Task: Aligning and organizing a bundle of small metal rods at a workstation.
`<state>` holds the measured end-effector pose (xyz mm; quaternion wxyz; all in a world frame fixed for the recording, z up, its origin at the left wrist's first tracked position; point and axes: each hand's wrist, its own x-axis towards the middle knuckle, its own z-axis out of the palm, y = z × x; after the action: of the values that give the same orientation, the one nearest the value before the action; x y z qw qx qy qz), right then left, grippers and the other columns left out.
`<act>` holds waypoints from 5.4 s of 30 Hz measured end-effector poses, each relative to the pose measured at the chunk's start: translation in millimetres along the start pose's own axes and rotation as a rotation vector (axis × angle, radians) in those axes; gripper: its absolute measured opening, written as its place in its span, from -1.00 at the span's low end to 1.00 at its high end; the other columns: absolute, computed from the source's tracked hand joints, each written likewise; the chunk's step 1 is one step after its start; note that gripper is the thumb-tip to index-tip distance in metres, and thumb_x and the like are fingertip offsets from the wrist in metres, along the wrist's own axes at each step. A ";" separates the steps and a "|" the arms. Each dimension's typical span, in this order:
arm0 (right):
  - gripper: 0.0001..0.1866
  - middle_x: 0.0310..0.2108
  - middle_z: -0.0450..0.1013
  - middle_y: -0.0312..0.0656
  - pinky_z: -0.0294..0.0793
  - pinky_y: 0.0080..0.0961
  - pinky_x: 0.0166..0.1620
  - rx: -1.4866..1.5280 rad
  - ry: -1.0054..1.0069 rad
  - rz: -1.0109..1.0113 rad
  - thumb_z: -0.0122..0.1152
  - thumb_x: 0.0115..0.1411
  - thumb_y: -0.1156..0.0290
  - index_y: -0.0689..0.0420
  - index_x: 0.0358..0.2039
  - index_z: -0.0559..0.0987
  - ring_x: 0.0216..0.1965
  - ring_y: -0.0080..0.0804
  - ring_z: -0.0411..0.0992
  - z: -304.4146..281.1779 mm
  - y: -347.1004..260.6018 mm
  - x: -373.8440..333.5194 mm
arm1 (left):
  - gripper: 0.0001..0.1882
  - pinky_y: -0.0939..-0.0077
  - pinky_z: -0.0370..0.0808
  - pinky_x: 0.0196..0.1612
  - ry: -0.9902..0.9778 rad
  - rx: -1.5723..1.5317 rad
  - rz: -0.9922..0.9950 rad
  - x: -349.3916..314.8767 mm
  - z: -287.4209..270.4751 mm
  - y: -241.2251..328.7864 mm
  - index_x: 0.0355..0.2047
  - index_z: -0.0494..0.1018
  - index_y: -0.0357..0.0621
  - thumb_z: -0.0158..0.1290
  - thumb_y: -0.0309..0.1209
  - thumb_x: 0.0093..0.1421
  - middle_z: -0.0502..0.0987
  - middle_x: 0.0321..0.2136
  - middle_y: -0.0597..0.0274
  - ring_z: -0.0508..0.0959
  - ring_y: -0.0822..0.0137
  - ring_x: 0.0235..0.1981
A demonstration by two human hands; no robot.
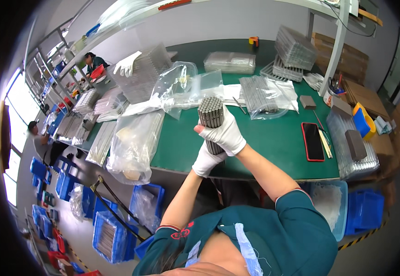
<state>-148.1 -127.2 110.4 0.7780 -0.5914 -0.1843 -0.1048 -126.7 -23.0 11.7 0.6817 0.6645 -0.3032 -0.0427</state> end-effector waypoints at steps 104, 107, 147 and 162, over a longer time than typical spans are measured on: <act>-0.39 -0.03 0.37 -0.03 0.30 -0.32 0.14 0.585 0.408 0.565 0.27 0.09 0.27 0.22 0.08 0.26 0.09 -0.22 0.30 -73.4 117.7 -254.2 | -0.43 0.25 0.44 -0.14 -0.459 0.925 -0.545 -189.7 16.7 -53.3 -0.09 0.33 -0.17 0.16 -0.26 -0.15 0.50 -0.27 0.03 0.52 0.08 -0.22; -0.34 -0.11 0.42 -0.08 0.37 -0.48 0.02 -0.140 0.415 0.711 0.28 0.07 0.20 0.28 0.09 0.28 -0.08 -0.42 0.39 -96.6 100.0 -246.6 | -0.44 0.24 0.44 -0.17 -0.462 0.978 -0.507 -189.6 11.0 -56.2 -0.10 0.33 -0.15 0.18 -0.25 -0.15 0.50 -0.30 0.05 0.52 0.10 -0.25; -0.69 -0.52 0.46 -0.20 0.47 -0.58 -0.47 -0.037 -0.831 1.230 0.27 -0.12 0.44 0.21 -0.32 0.46 -0.56 -0.51 0.43 31.4 126.8 -148.6 | -0.74 0.41 0.45 -0.13 1.120 -0.781 -0.470 -217.3 16.2 -12.8 -0.20 0.33 -0.17 0.08 -0.37 0.15 0.45 -0.31 0.17 0.49 0.27 -0.20; -0.36 -0.34 0.47 0.11 0.47 -0.30 -0.22 -0.542 -0.293 0.030 0.33 -0.26 0.20 0.22 -0.15 0.36 -0.30 0.01 0.47 19.3 -23.0 -14.8 | -0.63 0.31 0.50 -0.13 0.430 -0.398 0.304 1.7 -13.2 139.8 -0.10 0.28 -0.33 0.05 -0.67 0.06 0.47 -0.39 0.18 0.51 0.35 -0.42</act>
<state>-173.4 -115.9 129.0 0.5585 -0.7888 -0.2510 -0.0524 -167.3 3.6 143.5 0.8452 0.4591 -0.2337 0.1423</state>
